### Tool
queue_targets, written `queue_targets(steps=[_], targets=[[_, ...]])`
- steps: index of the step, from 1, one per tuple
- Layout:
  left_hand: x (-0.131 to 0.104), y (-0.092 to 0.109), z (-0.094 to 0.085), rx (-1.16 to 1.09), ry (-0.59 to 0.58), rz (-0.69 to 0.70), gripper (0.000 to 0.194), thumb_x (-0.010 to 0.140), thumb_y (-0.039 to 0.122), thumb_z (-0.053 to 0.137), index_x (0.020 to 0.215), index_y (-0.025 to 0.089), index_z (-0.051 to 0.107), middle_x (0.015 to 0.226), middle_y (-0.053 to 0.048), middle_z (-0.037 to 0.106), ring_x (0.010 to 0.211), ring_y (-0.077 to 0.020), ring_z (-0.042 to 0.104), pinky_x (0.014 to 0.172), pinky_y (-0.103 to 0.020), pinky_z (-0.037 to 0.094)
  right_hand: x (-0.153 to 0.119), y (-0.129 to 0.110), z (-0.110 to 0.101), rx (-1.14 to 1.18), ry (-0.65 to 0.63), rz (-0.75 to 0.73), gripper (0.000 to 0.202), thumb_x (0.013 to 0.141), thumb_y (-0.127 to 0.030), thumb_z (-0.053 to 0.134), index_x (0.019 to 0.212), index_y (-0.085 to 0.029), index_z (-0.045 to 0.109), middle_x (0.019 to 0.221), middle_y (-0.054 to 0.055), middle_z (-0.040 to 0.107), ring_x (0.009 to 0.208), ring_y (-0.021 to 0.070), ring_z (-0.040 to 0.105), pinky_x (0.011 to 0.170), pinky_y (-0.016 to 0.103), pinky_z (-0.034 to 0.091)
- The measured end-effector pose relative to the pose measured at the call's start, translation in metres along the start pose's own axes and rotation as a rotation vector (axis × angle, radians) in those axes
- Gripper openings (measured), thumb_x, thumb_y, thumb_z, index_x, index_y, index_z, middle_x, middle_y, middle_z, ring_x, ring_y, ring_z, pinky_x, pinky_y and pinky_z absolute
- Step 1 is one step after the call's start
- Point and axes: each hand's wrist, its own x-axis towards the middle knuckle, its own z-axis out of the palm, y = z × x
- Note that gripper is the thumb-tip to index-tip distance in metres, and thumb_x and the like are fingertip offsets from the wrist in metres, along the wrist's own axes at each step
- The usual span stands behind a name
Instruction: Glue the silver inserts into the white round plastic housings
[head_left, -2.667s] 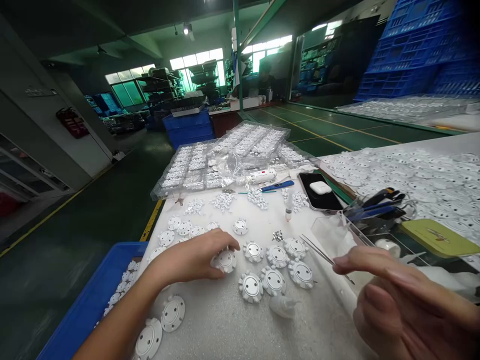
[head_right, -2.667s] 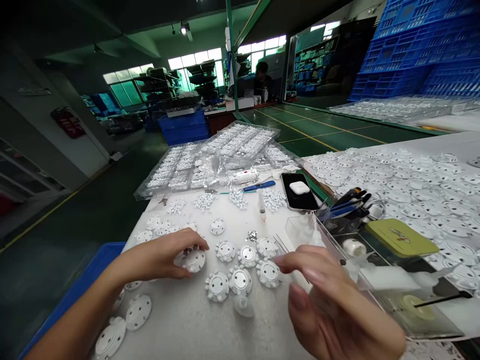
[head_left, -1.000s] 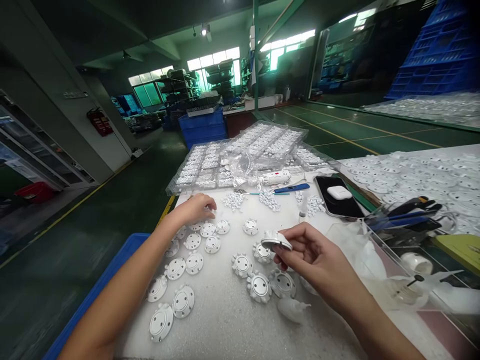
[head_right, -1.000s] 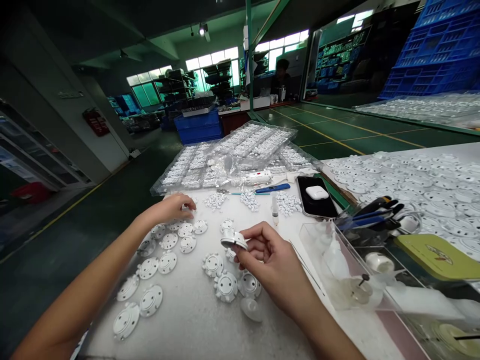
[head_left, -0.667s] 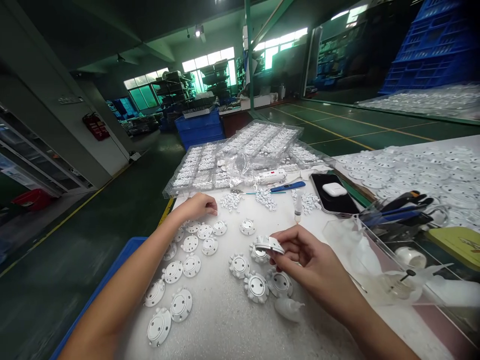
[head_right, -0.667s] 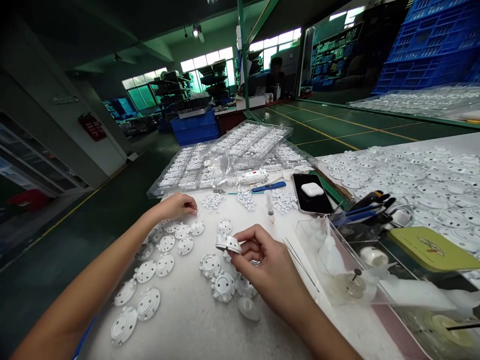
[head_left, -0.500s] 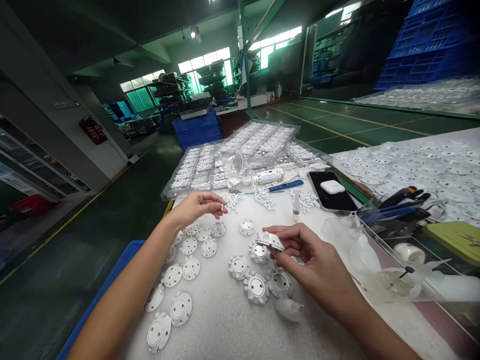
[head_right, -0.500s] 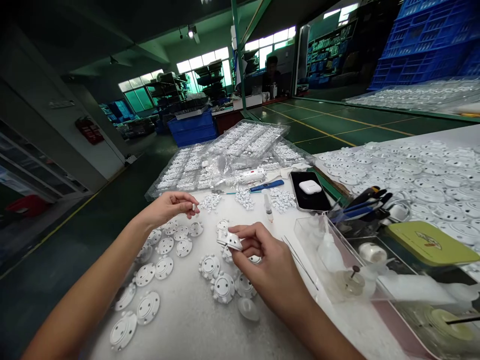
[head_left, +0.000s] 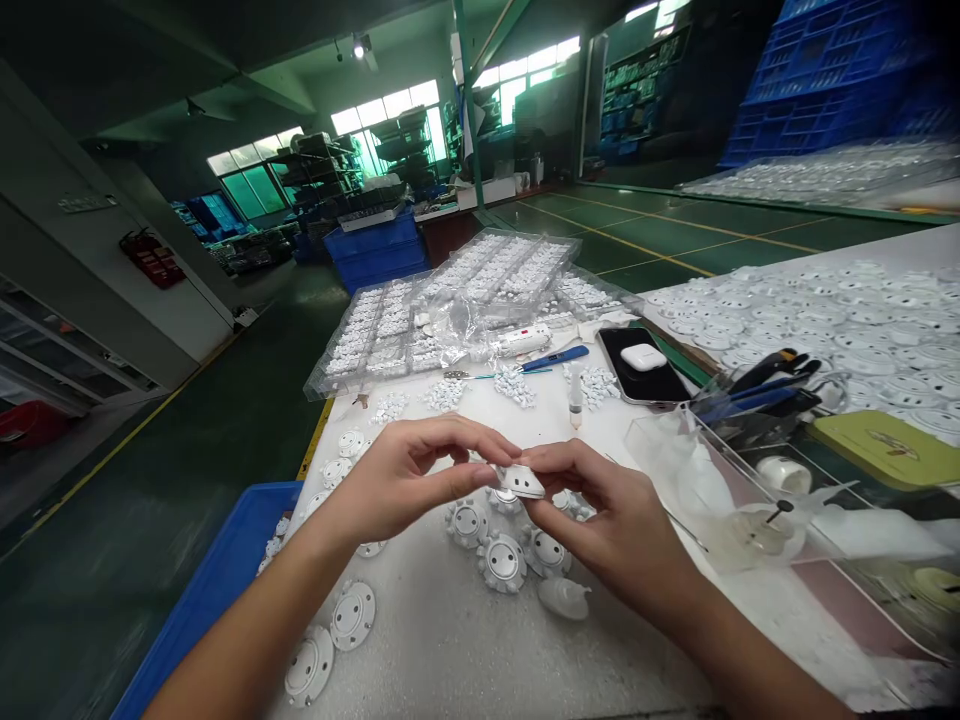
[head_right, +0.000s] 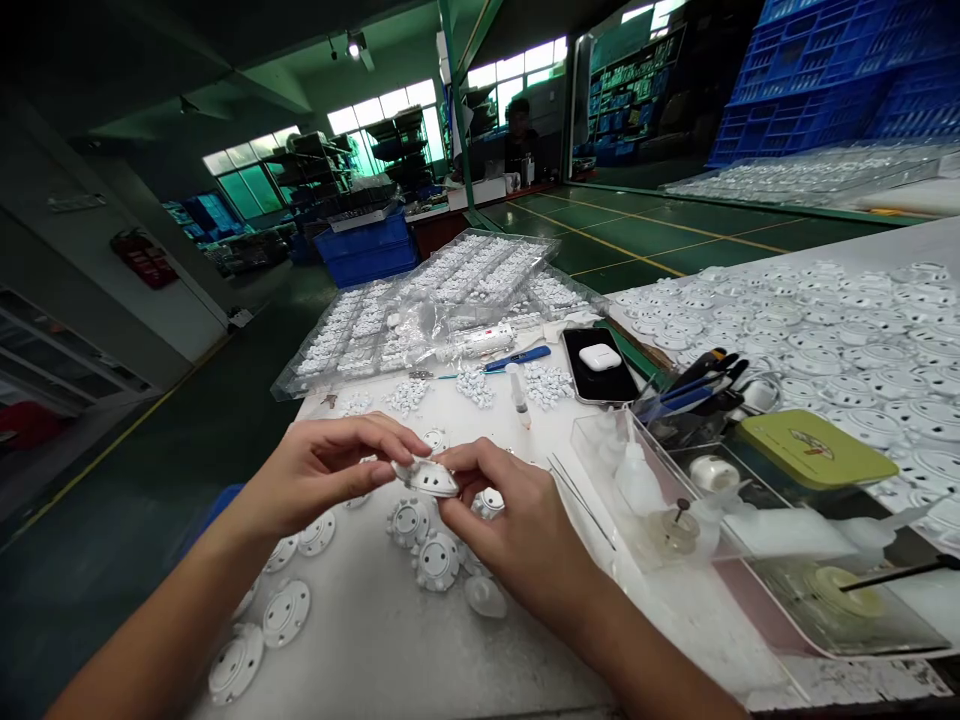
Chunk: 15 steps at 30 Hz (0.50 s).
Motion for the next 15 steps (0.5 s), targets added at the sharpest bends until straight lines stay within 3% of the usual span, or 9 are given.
queue_targets(steps=[10,15], targets=[[-0.003,-0.009,0.008,0.249,-0.027,0.038,0.019,0.092,0.023,0.065,0.107,0.026,0.075,0.105,-0.006,0.072,0.097,-0.0199,0.066,0.08,-0.032,0.053,-0.002,-0.004,0.002,-0.109,-0.031,-0.091,0.019,0.082,-0.011,0.055,0.096,-0.022,0.063,0.086,-0.001,0.068,0.07,0.0096,0.061,0.067,0.022,0.05],[-0.005,-0.017,0.006,0.28,-0.065,0.145,0.026,0.086,0.02,0.072,0.112,0.023,0.073,0.106,-0.007,0.07,0.1,-0.0194,0.066,0.087,-0.032,0.053,-0.002,-0.003,0.003,-0.081,-0.024,-0.054,0.013,0.08,-0.012,0.056,0.089,-0.021,0.061,0.082,-0.001,0.066,0.065,0.009,0.06,0.063,0.021,0.049]])
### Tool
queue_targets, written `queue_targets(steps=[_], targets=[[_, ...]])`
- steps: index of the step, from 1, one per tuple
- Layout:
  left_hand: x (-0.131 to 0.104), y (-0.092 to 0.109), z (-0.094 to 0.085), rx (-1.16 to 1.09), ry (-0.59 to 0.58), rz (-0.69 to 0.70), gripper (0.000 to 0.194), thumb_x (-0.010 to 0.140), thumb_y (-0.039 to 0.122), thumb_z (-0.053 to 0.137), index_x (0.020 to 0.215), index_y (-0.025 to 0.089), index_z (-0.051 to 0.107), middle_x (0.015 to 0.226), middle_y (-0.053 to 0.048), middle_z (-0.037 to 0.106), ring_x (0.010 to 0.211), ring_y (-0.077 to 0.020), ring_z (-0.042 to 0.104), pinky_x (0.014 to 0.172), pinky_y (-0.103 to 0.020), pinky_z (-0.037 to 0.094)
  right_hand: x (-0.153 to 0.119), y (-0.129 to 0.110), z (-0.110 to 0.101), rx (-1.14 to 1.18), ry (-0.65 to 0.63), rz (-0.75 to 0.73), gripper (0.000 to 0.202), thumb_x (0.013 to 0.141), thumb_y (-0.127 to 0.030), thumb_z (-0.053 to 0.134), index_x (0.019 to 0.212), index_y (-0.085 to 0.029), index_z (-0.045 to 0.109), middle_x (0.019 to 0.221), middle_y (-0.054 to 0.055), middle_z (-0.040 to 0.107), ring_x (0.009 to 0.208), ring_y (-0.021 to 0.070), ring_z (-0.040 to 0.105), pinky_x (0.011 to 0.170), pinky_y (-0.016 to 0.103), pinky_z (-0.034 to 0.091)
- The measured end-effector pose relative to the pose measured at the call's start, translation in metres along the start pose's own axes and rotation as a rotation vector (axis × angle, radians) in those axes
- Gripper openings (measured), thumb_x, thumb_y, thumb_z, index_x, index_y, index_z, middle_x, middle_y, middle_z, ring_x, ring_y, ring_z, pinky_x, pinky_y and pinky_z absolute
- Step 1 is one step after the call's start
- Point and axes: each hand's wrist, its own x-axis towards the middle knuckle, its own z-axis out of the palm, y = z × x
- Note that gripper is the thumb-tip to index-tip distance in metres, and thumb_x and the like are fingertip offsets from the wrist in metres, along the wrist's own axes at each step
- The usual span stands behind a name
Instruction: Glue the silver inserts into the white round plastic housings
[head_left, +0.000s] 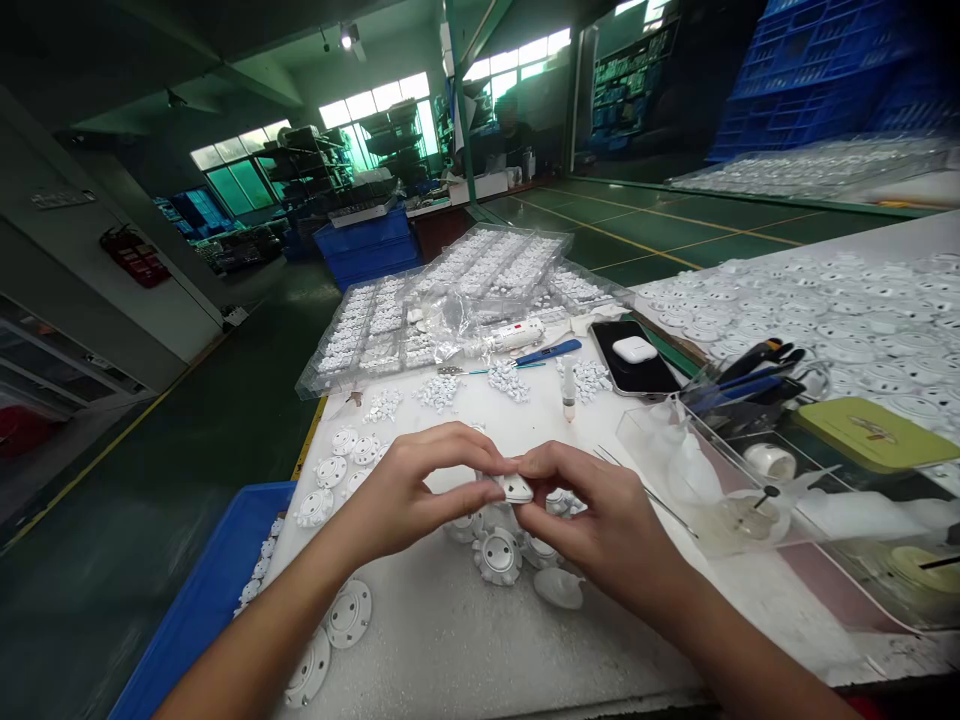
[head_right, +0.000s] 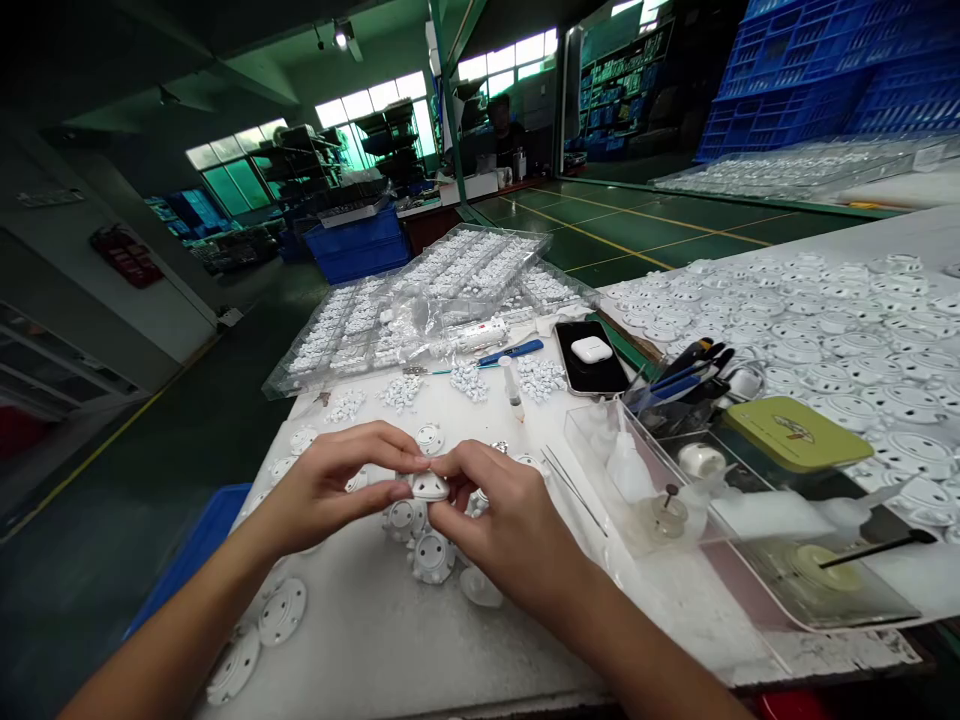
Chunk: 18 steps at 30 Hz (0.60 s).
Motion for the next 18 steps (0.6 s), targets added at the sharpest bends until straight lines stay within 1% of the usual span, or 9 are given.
queue_targets(steps=[2,3,6,8,10,12,14,16,18], targets=[[-0.002,-0.003,0.001,0.057,-0.017,0.058,0.033,0.082,0.016,0.075,0.114,0.021,0.07,0.106,-0.007,0.07,0.101,-0.0199,0.066,0.088,-0.031,0.053,0.001,0.0,0.001,0.021,-0.008,0.03,0.012,0.078,-0.012,0.058,0.085,-0.02,0.06,0.078,-0.002,0.066,0.064,0.0089,0.06,0.061,0.02,0.048],[-0.003,-0.004,0.002,0.095,-0.019,0.085,0.033,0.082,0.013,0.074,0.114,0.02,0.069,0.105,-0.007,0.071,0.1,-0.0196,0.067,0.087,-0.03,0.053,0.002,-0.001,0.002,0.031,-0.016,0.045,0.012,0.077,-0.012,0.058,0.085,-0.02,0.061,0.078,-0.002,0.066,0.064,0.0089,0.061,0.061,0.02,0.048],[-0.006,-0.006,0.004,0.212,0.046,0.132,0.032,0.082,0.003,0.066,0.109,0.02,0.067,0.097,-0.005,0.071,0.091,-0.0172,0.068,0.078,-0.027,0.053,0.007,-0.002,-0.001,0.058,-0.059,0.086,0.016,0.078,-0.012,0.058,0.089,-0.021,0.064,0.08,-0.002,0.069,0.065,0.0096,0.064,0.062,0.02,0.051],[-0.007,-0.008,0.005,0.264,0.11,0.156,0.033,0.079,0.0,0.067,0.105,0.02,0.067,0.092,-0.004,0.071,0.084,-0.0161,0.068,0.074,-0.026,0.053,0.009,-0.003,-0.008,0.083,-0.123,0.121,0.016,0.082,-0.018,0.062,0.097,-0.022,0.066,0.081,-0.001,0.07,0.069,0.0111,0.067,0.064,0.02,0.054],[-0.008,-0.01,0.003,0.294,0.161,0.182,0.032,0.078,0.0,0.067,0.103,0.019,0.067,0.09,-0.004,0.072,0.083,-0.016,0.068,0.073,-0.026,0.054,0.007,-0.004,-0.02,0.08,-0.15,0.162,0.023,0.086,-0.031,0.066,0.108,-0.024,0.064,0.085,0.0,0.071,0.076,0.0135,0.069,0.068,0.021,0.056],[-0.009,-0.012,0.0,0.296,0.195,0.196,0.03,0.079,0.002,0.068,0.103,0.019,0.068,0.092,-0.005,0.073,0.084,-0.0166,0.069,0.075,-0.027,0.055,-0.003,-0.004,-0.032,0.011,-0.094,0.18,0.03,0.089,-0.041,0.064,0.115,-0.026,0.062,0.093,0.003,0.071,0.083,0.0158,0.07,0.069,0.022,0.058],[-0.011,-0.013,-0.004,0.273,0.229,0.183,0.028,0.079,0.003,0.068,0.103,0.02,0.069,0.091,-0.005,0.073,0.084,-0.0171,0.069,0.075,-0.029,0.056,-0.02,-0.001,-0.04,-0.1,-0.022,0.142,0.027,0.092,-0.041,0.06,0.116,-0.029,0.062,0.103,0.004,0.069,0.088,0.0165,0.069,0.066,0.021,0.058],[-0.013,-0.012,-0.006,0.226,0.27,0.136,0.027,0.078,0.004,0.068,0.099,0.02,0.07,0.088,-0.004,0.072,0.082,-0.0179,0.068,0.074,-0.03,0.056,-0.042,0.003,-0.04,-0.184,-0.043,0.06,0.025,0.093,-0.037,0.06,0.116,-0.03,0.06,0.108,0.004,0.068,0.088,0.0157,0.069,0.068,0.02,0.059],[-0.014,-0.011,-0.006,0.147,0.323,0.027,0.024,0.076,0.004,0.068,0.093,0.02,0.072,0.085,-0.004,0.072,0.083,-0.0189,0.068,0.073,-0.03,0.057,-0.061,0.009,-0.033,-0.267,-0.095,-0.041,0.029,0.09,-0.037,0.064,0.118,-0.03,0.059,0.113,0.004,0.067,0.096,0.0171,0.068,0.079,0.023,0.061]])
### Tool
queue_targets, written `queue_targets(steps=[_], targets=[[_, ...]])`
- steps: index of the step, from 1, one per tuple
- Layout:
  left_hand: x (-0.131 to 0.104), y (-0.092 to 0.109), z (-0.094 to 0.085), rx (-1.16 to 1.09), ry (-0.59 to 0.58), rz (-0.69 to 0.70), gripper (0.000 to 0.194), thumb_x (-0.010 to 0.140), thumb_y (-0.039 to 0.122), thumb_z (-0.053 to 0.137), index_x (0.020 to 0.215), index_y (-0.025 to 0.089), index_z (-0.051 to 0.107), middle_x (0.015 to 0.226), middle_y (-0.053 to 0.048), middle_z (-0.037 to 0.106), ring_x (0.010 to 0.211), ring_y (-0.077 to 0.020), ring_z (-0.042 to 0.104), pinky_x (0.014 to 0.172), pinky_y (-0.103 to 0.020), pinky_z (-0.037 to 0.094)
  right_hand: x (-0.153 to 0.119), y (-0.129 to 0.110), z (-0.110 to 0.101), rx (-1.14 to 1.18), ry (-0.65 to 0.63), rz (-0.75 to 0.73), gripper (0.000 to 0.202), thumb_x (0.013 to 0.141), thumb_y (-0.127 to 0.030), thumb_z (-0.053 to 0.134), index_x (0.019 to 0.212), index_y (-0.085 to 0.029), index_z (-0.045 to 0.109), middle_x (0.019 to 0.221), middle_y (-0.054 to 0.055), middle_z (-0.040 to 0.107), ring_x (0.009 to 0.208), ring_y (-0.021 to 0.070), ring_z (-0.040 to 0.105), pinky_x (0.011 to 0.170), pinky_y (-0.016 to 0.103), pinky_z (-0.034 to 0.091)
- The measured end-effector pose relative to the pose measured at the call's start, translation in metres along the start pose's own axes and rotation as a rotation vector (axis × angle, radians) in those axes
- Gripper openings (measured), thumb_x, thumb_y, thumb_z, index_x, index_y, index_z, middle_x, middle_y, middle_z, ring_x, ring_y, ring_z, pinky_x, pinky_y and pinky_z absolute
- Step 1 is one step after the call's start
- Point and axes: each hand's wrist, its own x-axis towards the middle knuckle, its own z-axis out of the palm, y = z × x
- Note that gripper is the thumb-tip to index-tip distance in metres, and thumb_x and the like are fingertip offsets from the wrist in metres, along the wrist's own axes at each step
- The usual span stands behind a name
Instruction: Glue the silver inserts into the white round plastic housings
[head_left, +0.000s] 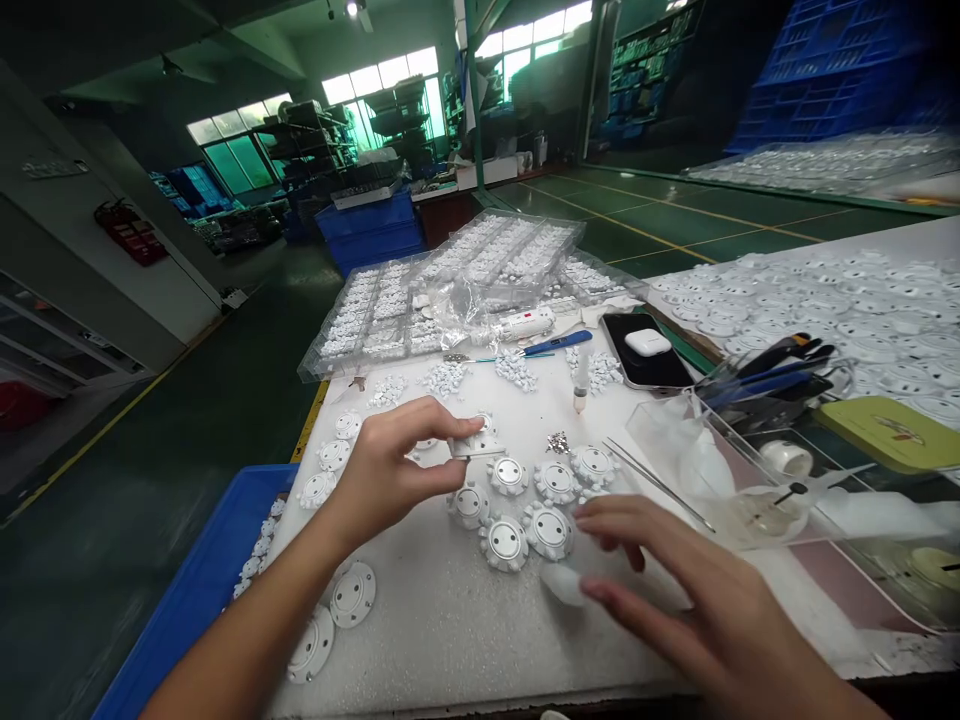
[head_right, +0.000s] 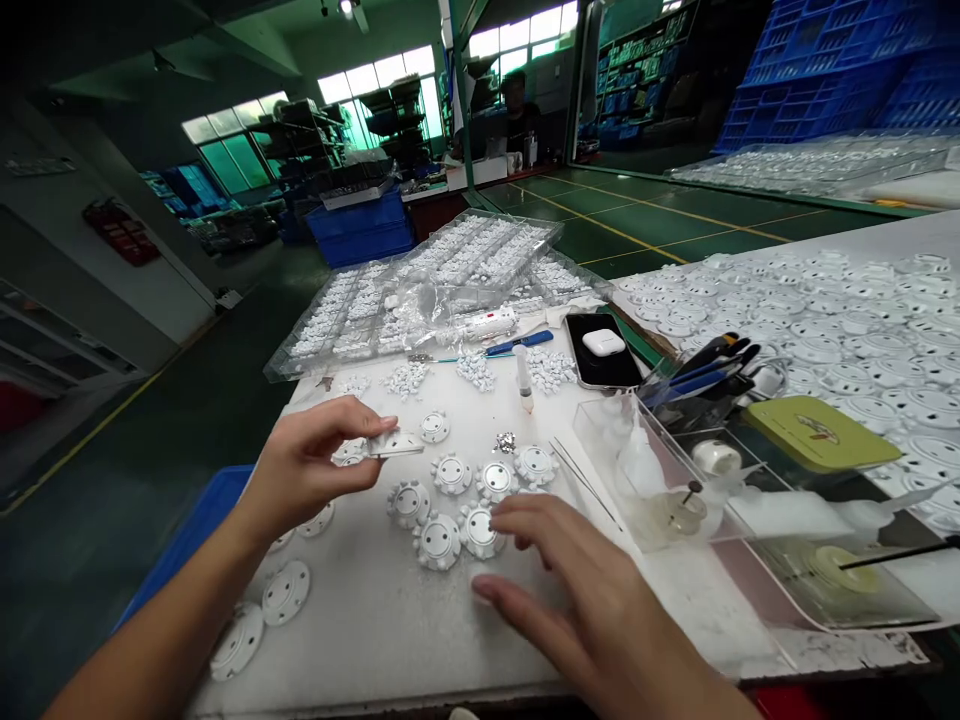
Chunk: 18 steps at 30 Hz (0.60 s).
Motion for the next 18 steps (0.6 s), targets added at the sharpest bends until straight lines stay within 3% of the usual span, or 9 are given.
queue_targets(steps=[2,5,8,12,18], targets=[[0.0,0.001,0.001,-0.084,0.052,-0.16,0.021,0.074,0.006,0.07,0.088,0.02,0.072,0.085,-0.004,0.071,0.084,-0.0195,0.068,0.072,-0.03,0.058,-0.013,0.002,0.012,-0.062,-0.06,-0.068,0.033,0.088,-0.039,0.067,0.119,-0.029,0.059,0.116,0.004,0.066,0.105,0.0187,0.066,0.088,0.026,0.06],[0.0,-0.002,0.004,-0.205,0.122,-0.354,0.015,0.073,0.015,0.077,0.086,0.02,0.071,0.088,-0.004,0.07,0.084,-0.0194,0.068,0.068,-0.028,0.058,-0.019,0.005,0.02,-0.092,-0.142,-0.101,0.032,0.09,-0.038,0.065,0.119,-0.027,0.059,0.117,0.004,0.066,0.108,0.0178,0.065,0.088,0.025,0.059],[0.001,-0.008,0.005,-0.277,0.155,-0.472,0.022,0.071,0.027,0.081,0.088,0.018,0.07,0.091,-0.007,0.07,0.085,-0.0196,0.066,0.07,-0.03,0.058,-0.018,0.006,0.012,-0.121,-0.245,-0.213,0.039,0.092,-0.021,0.056,0.13,-0.026,0.055,0.123,0.005,0.065,0.114,0.0163,0.063,0.095,0.024,0.057],[0.002,-0.013,0.004,-0.347,0.143,-0.531,0.028,0.069,0.03,0.084,0.087,0.018,0.067,0.105,-0.009,0.072,0.09,-0.0196,0.066,0.072,-0.029,0.057,-0.016,0.003,0.003,-0.19,-0.43,-0.38,0.058,0.082,-0.009,0.052,0.138,-0.027,0.052,0.137,0.003,0.058,0.127,0.0186,0.055,0.101,0.03,0.054],[0.0,-0.015,0.007,-0.434,0.167,-0.51,0.028,0.067,0.025,0.086,0.085,0.017,0.066,0.106,-0.006,0.072,0.089,-0.0165,0.067,0.072,-0.025,0.056,-0.013,0.003,0.024,-0.295,-0.374,-0.496,0.041,0.089,-0.005,0.044,0.125,-0.015,0.06,0.12,0.008,0.069,0.109,0.0216,0.064,0.089,0.038,0.054]])
